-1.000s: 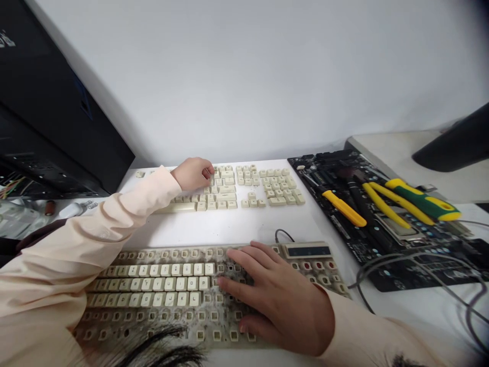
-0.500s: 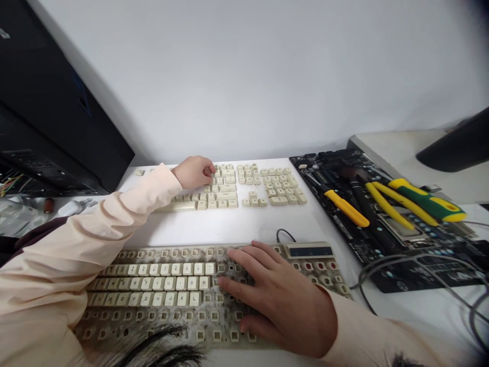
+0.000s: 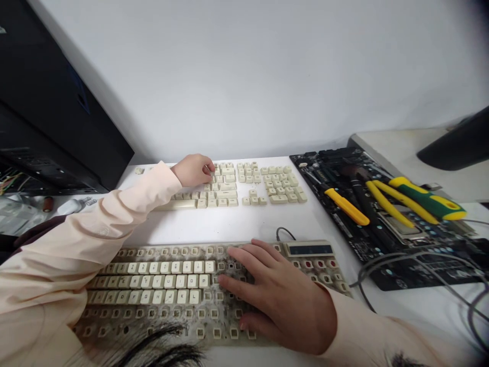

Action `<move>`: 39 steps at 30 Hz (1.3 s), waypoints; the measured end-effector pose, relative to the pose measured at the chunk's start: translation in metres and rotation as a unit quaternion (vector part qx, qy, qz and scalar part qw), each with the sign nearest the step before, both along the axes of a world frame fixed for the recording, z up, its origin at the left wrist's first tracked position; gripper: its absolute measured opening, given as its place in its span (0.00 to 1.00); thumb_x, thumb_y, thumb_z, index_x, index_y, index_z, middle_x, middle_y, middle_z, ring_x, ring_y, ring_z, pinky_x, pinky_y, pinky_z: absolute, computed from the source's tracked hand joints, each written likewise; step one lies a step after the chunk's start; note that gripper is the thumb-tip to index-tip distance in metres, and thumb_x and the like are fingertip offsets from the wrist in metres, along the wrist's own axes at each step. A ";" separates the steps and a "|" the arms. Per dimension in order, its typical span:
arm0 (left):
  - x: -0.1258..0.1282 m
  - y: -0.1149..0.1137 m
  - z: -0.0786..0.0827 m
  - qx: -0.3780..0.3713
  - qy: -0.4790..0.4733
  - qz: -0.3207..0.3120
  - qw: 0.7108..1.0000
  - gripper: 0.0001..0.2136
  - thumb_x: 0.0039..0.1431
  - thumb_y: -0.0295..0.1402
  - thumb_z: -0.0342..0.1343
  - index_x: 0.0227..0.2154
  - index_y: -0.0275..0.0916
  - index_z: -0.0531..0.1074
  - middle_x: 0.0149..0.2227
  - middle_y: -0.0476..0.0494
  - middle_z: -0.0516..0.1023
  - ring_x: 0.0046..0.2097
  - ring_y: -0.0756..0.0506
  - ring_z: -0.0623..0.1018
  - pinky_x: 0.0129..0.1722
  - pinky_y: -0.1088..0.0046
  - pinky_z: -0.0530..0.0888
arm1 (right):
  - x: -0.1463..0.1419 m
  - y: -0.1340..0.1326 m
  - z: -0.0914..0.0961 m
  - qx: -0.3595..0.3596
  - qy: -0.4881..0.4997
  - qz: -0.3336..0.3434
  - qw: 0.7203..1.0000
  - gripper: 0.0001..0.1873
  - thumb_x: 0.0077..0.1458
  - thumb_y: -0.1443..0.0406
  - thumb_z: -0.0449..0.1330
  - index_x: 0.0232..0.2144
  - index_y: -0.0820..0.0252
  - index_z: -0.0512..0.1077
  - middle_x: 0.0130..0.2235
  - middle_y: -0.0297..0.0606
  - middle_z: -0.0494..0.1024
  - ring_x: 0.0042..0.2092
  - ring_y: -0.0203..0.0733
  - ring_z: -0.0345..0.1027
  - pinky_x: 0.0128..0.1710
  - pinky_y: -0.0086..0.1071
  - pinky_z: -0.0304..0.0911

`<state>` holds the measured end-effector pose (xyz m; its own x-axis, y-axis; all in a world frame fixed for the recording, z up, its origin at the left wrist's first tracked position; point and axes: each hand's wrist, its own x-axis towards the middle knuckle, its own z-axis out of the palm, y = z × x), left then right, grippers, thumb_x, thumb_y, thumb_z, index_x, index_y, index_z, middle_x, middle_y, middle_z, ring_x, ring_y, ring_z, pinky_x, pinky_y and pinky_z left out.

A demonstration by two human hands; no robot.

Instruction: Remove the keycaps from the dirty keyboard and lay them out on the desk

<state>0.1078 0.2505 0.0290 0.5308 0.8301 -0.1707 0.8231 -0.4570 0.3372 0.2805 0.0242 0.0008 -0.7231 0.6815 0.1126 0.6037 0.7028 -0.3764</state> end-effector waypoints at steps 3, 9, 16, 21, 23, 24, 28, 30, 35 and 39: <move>-0.001 -0.001 0.008 0.011 -0.001 0.006 1.000 0.15 0.44 0.32 0.57 0.38 0.37 0.74 0.34 0.47 0.79 0.35 0.46 0.77 0.36 0.75 0.70 | 0.000 0.000 0.000 -0.003 -0.005 -0.001 1.000 0.28 0.51 0.53 0.60 0.53 0.53 0.63 0.55 0.47 0.60 0.55 0.52 0.53 0.56 0.54 0.48; -0.012 -0.024 0.052 0.065 -0.039 0.031 0.997 0.10 0.50 0.30 0.51 0.35 0.38 0.74 0.30 0.48 0.79 0.31 0.49 0.75 0.33 0.74 0.69 | 0.001 0.000 0.001 -0.009 -0.011 0.002 1.000 0.27 0.52 0.52 0.58 0.53 0.52 0.62 0.56 0.47 0.59 0.55 0.53 0.52 0.56 0.53 0.48; -0.039 -0.102 0.071 0.157 -0.148 -0.020 0.976 0.08 0.54 0.30 0.49 0.27 0.38 0.72 0.27 0.50 0.78 0.30 0.49 0.75 0.30 0.75 0.66 | 0.000 -0.001 0.000 0.029 0.000 0.002 1.000 0.26 0.51 0.55 0.60 0.51 0.55 0.63 0.54 0.48 0.60 0.53 0.53 0.54 0.53 0.53 0.51; -0.056 -0.141 0.058 0.161 -0.146 -0.040 0.975 0.08 0.54 0.30 0.47 0.25 0.39 0.71 0.23 0.52 0.75 0.25 0.51 0.72 0.27 0.75 0.64 | 0.000 0.000 -0.004 0.083 0.017 0.017 0.996 0.25 0.55 0.57 0.55 0.52 0.64 0.62 0.52 0.52 0.62 0.51 0.54 0.56 0.49 0.53 0.56; -0.059 -0.150 0.050 0.147 -0.133 -0.048 0.979 0.08 0.54 0.30 0.46 0.25 0.39 0.70 0.23 0.52 0.74 0.25 0.51 0.71 0.27 0.75 0.64 | 0.001 0.000 -0.006 0.106 0.031 0.020 0.994 0.25 0.58 0.56 0.51 0.53 0.67 0.61 0.51 0.53 0.64 0.50 0.53 0.58 0.48 0.52 0.58; -0.060 -0.153 0.047 0.137 -0.122 -0.052 0.982 0.08 0.55 0.30 0.46 0.25 0.39 0.70 0.23 0.52 0.74 0.25 0.51 0.71 0.27 0.76 0.64 | 0.001 0.000 -0.008 0.117 0.038 0.021 0.992 0.26 0.60 0.55 0.49 0.53 0.69 0.60 0.51 0.54 0.65 0.50 0.53 0.58 0.48 0.51 0.58; -0.061 -0.162 0.031 0.103 -0.097 -0.068 0.988 0.09 0.57 0.31 0.47 0.25 0.38 0.70 0.25 0.51 0.74 0.28 0.50 0.72 0.29 0.75 0.66 | 0.002 0.000 -0.011 0.140 0.057 0.014 0.988 0.27 0.62 0.55 0.46 0.55 0.71 0.56 0.50 0.54 0.67 0.49 0.52 0.60 0.47 0.49 0.60; -0.061 -0.165 0.022 0.098 -0.108 -0.089 0.985 0.10 0.58 0.33 0.47 0.28 0.38 0.71 0.29 0.49 0.76 0.32 0.49 0.74 0.33 0.74 0.68 | 0.002 0.000 -0.011 0.137 0.056 0.008 0.989 0.26 0.62 0.56 0.46 0.55 0.70 0.55 0.50 0.54 0.67 0.49 0.51 0.60 0.46 0.48 0.61; -0.055 -0.172 -0.001 0.099 -0.092 -0.187 0.973 0.14 0.62 0.32 0.43 0.45 0.37 0.70 0.47 0.41 0.74 0.48 0.45 0.73 0.48 0.68 0.69 | 0.001 -0.001 -0.009 0.148 0.072 -0.003 0.986 0.25 0.61 0.58 0.47 0.55 0.68 0.54 0.49 0.52 0.68 0.49 0.50 0.62 0.46 0.44 0.62; -0.052 -0.176 -0.010 0.136 -0.055 -0.223 0.964 0.17 0.63 0.34 0.42 0.50 0.36 0.69 0.55 0.37 0.69 0.55 0.42 0.69 0.54 0.62 0.67 | 0.001 -0.002 -0.009 0.143 0.084 -0.013 0.986 0.22 0.60 0.60 0.49 0.53 0.67 0.58 0.49 0.51 0.68 0.49 0.49 0.63 0.47 0.43 0.63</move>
<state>0.0555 0.0742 0.0186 0.8472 0.5220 0.0985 0.4910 -0.8403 0.2297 0.2815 0.0227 -0.0078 -0.6604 0.6229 0.4193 0.5697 0.7794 -0.2607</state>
